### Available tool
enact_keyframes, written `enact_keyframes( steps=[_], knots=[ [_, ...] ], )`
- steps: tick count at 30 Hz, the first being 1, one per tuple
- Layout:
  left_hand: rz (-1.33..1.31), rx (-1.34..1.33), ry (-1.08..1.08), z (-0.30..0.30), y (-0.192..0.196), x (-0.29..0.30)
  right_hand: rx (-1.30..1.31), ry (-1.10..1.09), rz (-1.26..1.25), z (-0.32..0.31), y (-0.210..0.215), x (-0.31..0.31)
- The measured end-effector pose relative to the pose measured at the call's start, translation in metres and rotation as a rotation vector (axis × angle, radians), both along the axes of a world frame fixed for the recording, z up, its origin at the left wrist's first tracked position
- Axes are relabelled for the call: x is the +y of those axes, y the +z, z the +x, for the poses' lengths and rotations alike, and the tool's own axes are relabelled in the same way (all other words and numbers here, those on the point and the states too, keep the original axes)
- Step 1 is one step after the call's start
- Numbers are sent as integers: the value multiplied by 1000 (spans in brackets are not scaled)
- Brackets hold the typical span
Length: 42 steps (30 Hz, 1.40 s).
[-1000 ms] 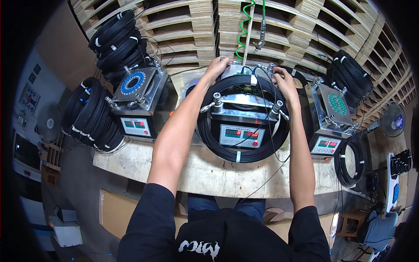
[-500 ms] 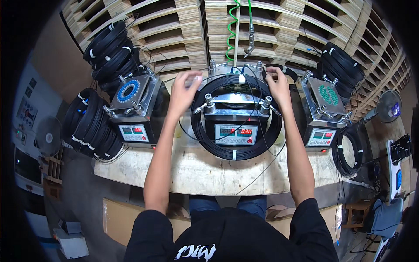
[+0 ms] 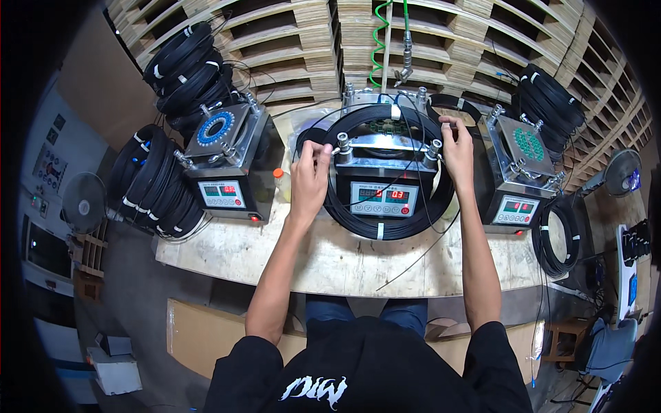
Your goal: Polishing or finishing fiber optic cable connectors using specialized machinery in an industrial setting.
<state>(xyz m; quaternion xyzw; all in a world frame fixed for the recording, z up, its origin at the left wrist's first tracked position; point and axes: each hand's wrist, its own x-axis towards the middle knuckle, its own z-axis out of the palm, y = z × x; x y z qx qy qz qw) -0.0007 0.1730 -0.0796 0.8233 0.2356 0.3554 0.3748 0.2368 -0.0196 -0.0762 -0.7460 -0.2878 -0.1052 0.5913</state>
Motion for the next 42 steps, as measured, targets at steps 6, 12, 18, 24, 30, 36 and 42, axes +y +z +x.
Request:
enact_keyframes(
  steps=[6, 12, 18, 24, 30, 36, 42],
  knots=[
    [-98, -205, -41, -4, -6, -3, 8, -27, 16, -10, -1, -3],
    [-712, -329, -419, -16, -16, 8, -67, -155, 34, -48, -14, -34],
    [-302, -36, -474, -15, -5, 28, -2, -57, 113, -53, -19, -38],
    [651, -71, -166, 23, 9, -4, 36, -54, 92, -52, -24, -44],
    [532, -112, 193, 45, 5, -13, 3, -36, 47, -62, -15, -46],
    [380, -102, 64, 48, 11, -12, 3, -26, 32, -61, -13, -45],
    [280, -107, -124, 36, 12, 0, -80, -1, 31, -66, -13, -47]
  ],
)
